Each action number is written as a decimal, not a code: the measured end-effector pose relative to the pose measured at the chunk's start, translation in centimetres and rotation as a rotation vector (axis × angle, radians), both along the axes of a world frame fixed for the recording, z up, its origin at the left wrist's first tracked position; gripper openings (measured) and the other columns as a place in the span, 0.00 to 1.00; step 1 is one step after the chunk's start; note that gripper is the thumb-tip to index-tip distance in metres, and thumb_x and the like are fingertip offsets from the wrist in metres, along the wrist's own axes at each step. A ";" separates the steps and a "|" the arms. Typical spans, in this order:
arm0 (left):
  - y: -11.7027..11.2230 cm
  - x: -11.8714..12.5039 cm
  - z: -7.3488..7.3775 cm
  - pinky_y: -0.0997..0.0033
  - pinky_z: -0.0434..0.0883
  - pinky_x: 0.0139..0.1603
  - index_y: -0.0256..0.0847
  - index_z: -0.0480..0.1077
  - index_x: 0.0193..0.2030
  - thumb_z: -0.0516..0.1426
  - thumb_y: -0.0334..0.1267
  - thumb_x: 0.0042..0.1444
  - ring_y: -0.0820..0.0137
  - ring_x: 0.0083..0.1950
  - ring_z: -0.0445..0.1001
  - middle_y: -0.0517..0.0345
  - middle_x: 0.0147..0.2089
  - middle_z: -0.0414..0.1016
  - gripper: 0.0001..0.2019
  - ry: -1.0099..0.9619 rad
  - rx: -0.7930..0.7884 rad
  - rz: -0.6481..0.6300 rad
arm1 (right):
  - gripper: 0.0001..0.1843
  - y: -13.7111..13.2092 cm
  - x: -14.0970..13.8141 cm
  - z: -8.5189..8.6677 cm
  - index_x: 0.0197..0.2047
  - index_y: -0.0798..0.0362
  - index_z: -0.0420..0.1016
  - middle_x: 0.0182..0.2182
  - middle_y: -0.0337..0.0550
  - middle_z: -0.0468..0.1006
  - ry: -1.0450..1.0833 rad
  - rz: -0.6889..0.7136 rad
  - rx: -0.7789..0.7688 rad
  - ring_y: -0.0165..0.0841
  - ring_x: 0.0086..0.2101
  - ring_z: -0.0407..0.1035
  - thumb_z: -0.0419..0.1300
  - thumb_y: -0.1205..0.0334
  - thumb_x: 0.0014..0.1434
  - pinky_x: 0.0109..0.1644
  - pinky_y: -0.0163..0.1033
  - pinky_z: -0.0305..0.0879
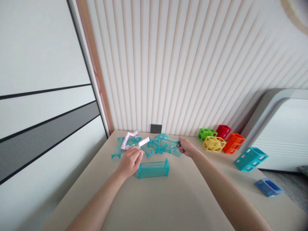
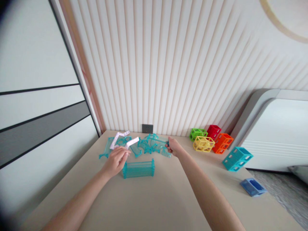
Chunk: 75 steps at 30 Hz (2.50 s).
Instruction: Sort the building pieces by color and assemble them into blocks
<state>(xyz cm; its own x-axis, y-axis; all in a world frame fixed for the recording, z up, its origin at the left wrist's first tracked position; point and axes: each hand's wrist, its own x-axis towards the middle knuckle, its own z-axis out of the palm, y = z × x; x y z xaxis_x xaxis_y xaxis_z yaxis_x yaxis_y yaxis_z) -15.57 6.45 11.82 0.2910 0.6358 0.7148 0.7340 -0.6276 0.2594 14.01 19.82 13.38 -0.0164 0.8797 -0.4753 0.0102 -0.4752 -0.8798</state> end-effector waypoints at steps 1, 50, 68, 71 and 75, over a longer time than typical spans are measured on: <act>0.0 0.0 0.0 0.62 0.68 0.47 0.40 0.71 0.39 0.49 0.31 0.68 0.64 0.41 0.73 0.55 0.35 0.76 0.11 -0.002 -0.002 -0.001 | 0.19 -0.2 0.0 -0.1 0.31 0.50 0.57 0.15 0.29 0.59 -0.003 0.003 0.001 0.21 0.11 0.45 0.39 0.56 0.74 0.14 0.24 0.39; -3.0 -1.8 -1.5 0.57 0.72 0.58 0.46 0.62 0.65 0.57 0.40 0.63 0.60 0.57 0.72 0.46 0.59 0.65 0.23 -0.364 -0.236 -0.136 | 0.11 -11.8 -1.1 -0.3 0.52 0.46 0.69 0.52 0.52 0.72 -0.524 0.620 1.463 0.38 0.52 0.72 0.53 0.65 0.69 0.54 0.45 0.73; -3.2 -2.7 -0.7 0.57 0.72 0.60 0.44 0.63 0.63 0.59 0.36 0.58 0.60 0.56 0.74 0.47 0.56 0.74 0.25 -0.074 -0.268 -0.154 | 0.25 -11.5 -0.8 -4.2 0.68 0.46 0.61 0.59 0.53 0.74 -0.396 0.479 1.231 0.42 0.58 0.69 0.56 0.54 0.69 0.63 0.50 0.67; -3.2 -2.7 -0.7 0.59 0.74 0.57 0.44 0.65 0.62 0.60 0.36 0.58 0.61 0.53 0.76 0.47 0.55 0.75 0.24 -0.072 -0.287 -0.153 | 0.26 -11.3 -0.7 -4.3 0.68 0.46 0.62 0.59 0.53 0.73 -0.411 0.495 1.229 0.43 0.59 0.69 0.56 0.53 0.69 0.63 0.51 0.66; -3.3 -2.7 -0.7 0.62 0.75 0.54 0.44 0.65 0.62 0.60 0.36 0.57 0.65 0.48 0.77 0.49 0.55 0.75 0.25 -0.086 -0.325 -0.153 | 0.26 -11.3 -0.6 -4.2 0.67 0.46 0.63 0.59 0.54 0.74 -0.422 0.504 1.221 0.43 0.58 0.69 0.56 0.53 0.69 0.63 0.52 0.67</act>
<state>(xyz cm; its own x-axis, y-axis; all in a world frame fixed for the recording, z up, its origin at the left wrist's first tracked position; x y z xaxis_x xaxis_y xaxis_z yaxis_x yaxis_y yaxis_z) -18.28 3.20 11.08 0.3482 0.7872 0.5090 0.6048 -0.6035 0.5196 13.42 8.54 9.16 -0.5027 0.6794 0.5345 0.3152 0.7198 -0.6186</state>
